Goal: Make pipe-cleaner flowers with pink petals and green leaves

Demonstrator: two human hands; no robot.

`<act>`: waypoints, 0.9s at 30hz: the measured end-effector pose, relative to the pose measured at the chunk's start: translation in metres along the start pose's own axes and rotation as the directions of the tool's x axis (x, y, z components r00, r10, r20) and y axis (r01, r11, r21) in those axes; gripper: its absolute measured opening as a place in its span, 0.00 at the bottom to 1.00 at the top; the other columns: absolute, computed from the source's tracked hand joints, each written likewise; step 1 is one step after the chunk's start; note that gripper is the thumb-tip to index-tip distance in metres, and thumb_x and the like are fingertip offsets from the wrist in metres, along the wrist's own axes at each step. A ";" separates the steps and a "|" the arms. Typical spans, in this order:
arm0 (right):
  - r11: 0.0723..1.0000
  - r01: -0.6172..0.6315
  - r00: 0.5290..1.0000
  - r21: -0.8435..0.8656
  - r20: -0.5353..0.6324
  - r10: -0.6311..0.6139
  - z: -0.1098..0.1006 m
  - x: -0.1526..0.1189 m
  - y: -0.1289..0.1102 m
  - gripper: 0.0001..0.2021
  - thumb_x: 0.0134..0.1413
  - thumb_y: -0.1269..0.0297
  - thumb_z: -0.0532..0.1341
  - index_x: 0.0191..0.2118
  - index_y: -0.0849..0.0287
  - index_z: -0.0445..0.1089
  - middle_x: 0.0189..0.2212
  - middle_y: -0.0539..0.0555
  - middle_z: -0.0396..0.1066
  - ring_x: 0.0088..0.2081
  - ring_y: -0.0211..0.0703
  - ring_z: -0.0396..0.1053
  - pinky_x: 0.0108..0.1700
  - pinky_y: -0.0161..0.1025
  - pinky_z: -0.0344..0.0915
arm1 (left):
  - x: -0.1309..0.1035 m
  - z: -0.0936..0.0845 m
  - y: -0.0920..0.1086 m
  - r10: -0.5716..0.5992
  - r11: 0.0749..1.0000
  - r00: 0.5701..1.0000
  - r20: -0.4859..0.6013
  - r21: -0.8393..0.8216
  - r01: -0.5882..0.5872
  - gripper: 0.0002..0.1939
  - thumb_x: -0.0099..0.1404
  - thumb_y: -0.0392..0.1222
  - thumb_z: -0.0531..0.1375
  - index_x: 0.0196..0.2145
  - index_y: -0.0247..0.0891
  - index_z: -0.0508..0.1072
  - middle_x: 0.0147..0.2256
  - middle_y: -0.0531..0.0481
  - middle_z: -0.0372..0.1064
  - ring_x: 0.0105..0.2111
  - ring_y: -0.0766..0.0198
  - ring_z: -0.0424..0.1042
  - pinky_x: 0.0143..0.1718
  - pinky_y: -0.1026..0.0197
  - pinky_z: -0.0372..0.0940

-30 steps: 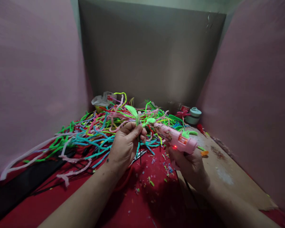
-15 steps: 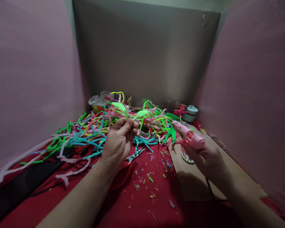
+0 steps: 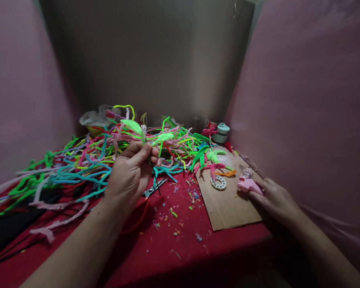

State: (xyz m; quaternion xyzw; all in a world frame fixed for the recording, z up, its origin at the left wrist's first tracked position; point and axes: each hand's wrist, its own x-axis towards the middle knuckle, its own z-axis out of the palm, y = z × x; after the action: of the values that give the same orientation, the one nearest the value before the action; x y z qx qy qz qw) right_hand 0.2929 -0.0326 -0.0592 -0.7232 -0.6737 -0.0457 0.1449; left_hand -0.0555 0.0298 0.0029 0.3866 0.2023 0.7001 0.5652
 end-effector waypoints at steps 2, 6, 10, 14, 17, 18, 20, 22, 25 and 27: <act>0.999 -0.017 0.999 -0.028 0.034 0.018 -0.002 0.004 0.004 0.25 0.53 0.48 0.51 0.51 0.57 0.66 0.36 0.60 0.70 0.35 0.51 0.70 0.32 0.40 0.63 | 0.000 -0.001 -0.001 -0.005 1.000 1.000 0.005 -0.007 0.005 0.05 0.53 0.30 0.62 0.23 0.37 0.70 0.21 0.52 0.67 0.23 0.69 0.66 0.23 0.66 0.63; 0.993 0.040 0.999 -0.108 0.015 -0.039 -0.008 0.008 0.004 0.25 0.53 0.48 0.51 0.51 0.58 0.66 0.32 0.60 0.68 0.33 0.51 0.68 0.30 0.41 0.62 | -0.001 0.001 -0.002 -0.019 0.999 1.000 0.021 -0.030 0.020 0.05 0.53 0.31 0.62 0.23 0.37 0.70 0.22 0.52 0.68 0.23 0.69 0.66 0.23 0.66 0.63; 0.972 0.198 0.969 -0.130 -0.126 -0.214 -0.022 0.012 -0.024 0.11 0.52 0.60 0.54 0.35 0.58 0.71 0.35 0.62 0.68 0.36 0.52 0.66 0.35 0.46 0.63 | -0.005 0.005 -0.004 -0.058 0.997 0.995 0.083 -0.041 0.061 0.06 0.54 0.31 0.62 0.23 0.36 0.69 0.23 0.51 0.68 0.23 0.70 0.65 0.23 0.67 0.63; 0.795 0.479 0.877 0.371 -0.182 -0.444 -0.032 0.018 -0.094 0.10 0.52 0.68 0.53 0.32 0.57 0.72 0.34 0.57 0.70 0.37 0.46 0.66 0.38 0.43 0.63 | -0.010 0.005 -0.004 -0.101 0.992 0.981 0.165 -0.061 0.112 0.05 0.55 0.32 0.62 0.24 0.35 0.69 0.24 0.52 0.68 0.22 0.71 0.65 0.25 0.67 0.63; 0.480 0.220 0.945 0.849 -0.062 -0.322 -0.031 0.028 -0.157 0.09 0.51 0.65 0.58 0.38 0.57 0.73 0.26 0.53 0.70 0.27 0.38 0.65 0.31 0.38 0.62 | -0.013 0.006 -0.003 -0.129 0.988 0.974 0.186 -0.065 0.143 0.05 0.56 0.33 0.62 0.24 0.35 0.69 0.24 0.52 0.68 0.23 0.71 0.65 0.26 0.66 0.64; 0.322 0.093 0.962 0.942 -0.001 -0.273 -0.029 0.033 -0.176 0.09 0.50 0.64 0.60 0.38 0.58 0.73 0.22 0.50 0.68 0.23 0.36 0.62 0.28 0.37 0.60 | -0.014 0.006 -0.003 -0.135 0.986 0.973 0.188 -0.066 0.150 0.05 0.55 0.33 0.62 0.24 0.35 0.69 0.24 0.52 0.68 0.23 0.71 0.65 0.27 0.66 0.64; -0.026 -0.035 0.952 0.999 0.026 -0.306 -0.025 0.041 -0.204 0.07 0.47 0.64 0.62 0.34 0.59 0.73 0.22 0.49 0.68 0.22 0.33 0.60 0.26 0.35 0.58 | -0.014 0.006 -0.004 -0.141 0.984 0.973 0.181 -0.079 0.158 0.05 0.55 0.33 0.62 0.24 0.34 0.69 0.23 0.52 0.68 0.23 0.71 0.66 0.27 0.66 0.64; -0.243 -0.103 0.928 0.965 0.006 -0.371 -0.022 0.048 -0.221 0.04 0.47 0.65 0.62 0.28 0.61 0.72 0.23 0.50 0.69 0.22 0.32 0.62 0.25 0.33 0.57 | -0.013 0.006 -0.006 -0.145 0.982 0.975 0.171 -0.098 0.164 0.04 0.54 0.33 0.63 0.24 0.34 0.70 0.23 0.52 0.68 0.23 0.71 0.66 0.27 0.67 0.64; -0.377 -0.143 0.929 0.915 -0.008 -0.371 -0.019 0.052 -0.231 0.07 0.45 0.66 0.64 0.22 0.62 0.69 0.21 0.49 0.67 0.21 0.31 0.62 0.23 0.32 0.56 | -0.013 0.006 -0.008 -0.156 0.977 0.971 0.184 -0.113 0.178 0.04 0.55 0.33 0.62 0.24 0.34 0.70 0.23 0.52 0.68 0.23 0.71 0.66 0.27 0.67 0.63; -0.399 -0.150 0.939 0.905 0.005 -0.343 -0.018 0.053 -0.232 0.07 0.44 0.65 0.65 0.22 0.61 0.68 0.19 0.47 0.66 0.20 0.31 0.63 0.22 0.32 0.56 | -0.013 0.006 -0.009 -0.170 0.977 0.965 0.201 -0.096 0.192 0.04 0.55 0.33 0.62 0.25 0.34 0.70 0.23 0.52 0.68 0.23 0.71 0.66 0.27 0.67 0.63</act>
State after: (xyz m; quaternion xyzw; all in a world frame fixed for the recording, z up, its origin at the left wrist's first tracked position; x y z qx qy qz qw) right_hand 0.0709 0.0246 0.0063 -0.2067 -0.4810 0.6299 0.5736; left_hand -0.0441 0.0194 -0.0042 0.3989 0.1408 0.6153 0.6651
